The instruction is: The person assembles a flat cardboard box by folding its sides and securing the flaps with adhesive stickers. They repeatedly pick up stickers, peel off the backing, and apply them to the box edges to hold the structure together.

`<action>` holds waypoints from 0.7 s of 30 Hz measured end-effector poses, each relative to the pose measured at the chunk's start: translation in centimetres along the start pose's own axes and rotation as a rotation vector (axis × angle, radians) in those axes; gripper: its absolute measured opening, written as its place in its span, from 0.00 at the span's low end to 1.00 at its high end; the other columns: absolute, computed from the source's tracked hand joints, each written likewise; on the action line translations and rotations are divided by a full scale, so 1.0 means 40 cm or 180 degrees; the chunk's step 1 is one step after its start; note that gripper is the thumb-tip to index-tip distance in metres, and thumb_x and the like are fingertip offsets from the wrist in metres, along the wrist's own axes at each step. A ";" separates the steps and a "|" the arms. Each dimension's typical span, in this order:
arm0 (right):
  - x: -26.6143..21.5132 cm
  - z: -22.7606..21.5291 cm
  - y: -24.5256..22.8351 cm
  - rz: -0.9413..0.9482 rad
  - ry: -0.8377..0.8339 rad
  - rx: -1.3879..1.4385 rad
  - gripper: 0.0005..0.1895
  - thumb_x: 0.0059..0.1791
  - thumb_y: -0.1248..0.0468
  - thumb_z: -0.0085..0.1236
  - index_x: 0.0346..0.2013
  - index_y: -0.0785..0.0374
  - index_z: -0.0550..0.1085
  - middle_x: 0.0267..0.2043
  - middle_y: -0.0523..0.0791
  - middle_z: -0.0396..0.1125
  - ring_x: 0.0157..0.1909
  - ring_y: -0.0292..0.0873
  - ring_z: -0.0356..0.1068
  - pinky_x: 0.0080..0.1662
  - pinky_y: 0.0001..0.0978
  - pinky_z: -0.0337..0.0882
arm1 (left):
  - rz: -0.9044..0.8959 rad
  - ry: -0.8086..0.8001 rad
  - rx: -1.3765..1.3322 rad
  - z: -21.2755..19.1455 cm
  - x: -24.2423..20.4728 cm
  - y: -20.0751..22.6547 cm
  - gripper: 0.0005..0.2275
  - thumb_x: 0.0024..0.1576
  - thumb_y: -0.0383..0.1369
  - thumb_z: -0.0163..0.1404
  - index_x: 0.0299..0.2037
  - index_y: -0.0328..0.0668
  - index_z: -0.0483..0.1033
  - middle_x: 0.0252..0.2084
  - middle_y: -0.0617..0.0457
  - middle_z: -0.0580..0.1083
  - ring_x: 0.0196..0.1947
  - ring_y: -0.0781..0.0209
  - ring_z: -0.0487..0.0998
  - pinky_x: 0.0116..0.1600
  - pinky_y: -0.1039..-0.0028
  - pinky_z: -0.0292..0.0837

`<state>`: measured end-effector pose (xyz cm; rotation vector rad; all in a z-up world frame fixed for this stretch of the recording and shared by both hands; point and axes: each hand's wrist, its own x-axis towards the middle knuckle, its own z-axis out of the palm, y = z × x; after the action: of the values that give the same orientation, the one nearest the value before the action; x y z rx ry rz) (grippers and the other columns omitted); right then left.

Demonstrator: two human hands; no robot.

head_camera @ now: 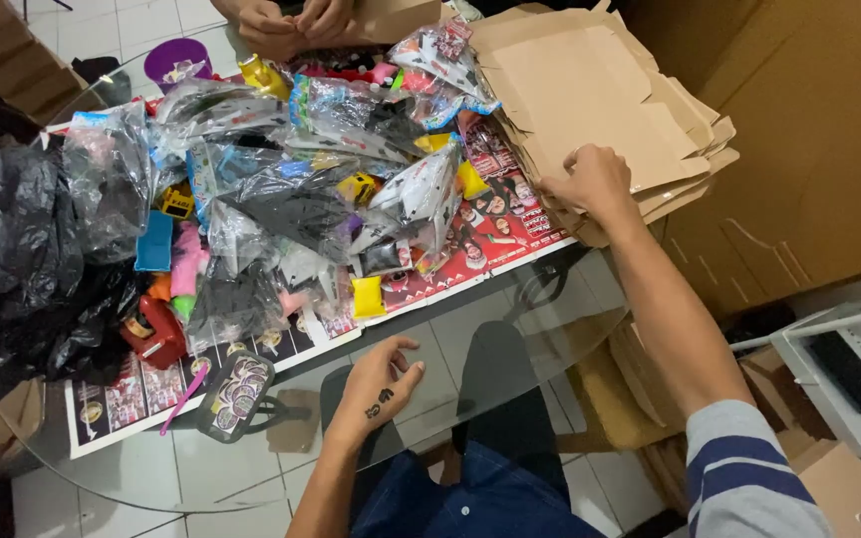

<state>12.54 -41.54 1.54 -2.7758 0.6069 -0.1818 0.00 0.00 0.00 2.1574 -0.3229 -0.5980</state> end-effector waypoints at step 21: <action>0.054 0.027 0.083 0.0244 -0.0084 0.0363 0.14 0.48 0.45 0.58 0.37 0.46 0.84 0.38 0.49 0.77 0.47 0.63 0.75 0.50 0.54 0.75 | -0.0053 -0.0120 0.0011 -0.007 0.015 -0.008 0.17 0.58 0.38 0.52 0.55 0.41 0.76 0.34 0.43 0.78 0.33 0.48 0.80 0.38 0.60 0.75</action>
<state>13.40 -45.05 -0.37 -2.6364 0.6733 -0.1581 0.67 0.14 -0.29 2.1562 -0.3271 -0.6485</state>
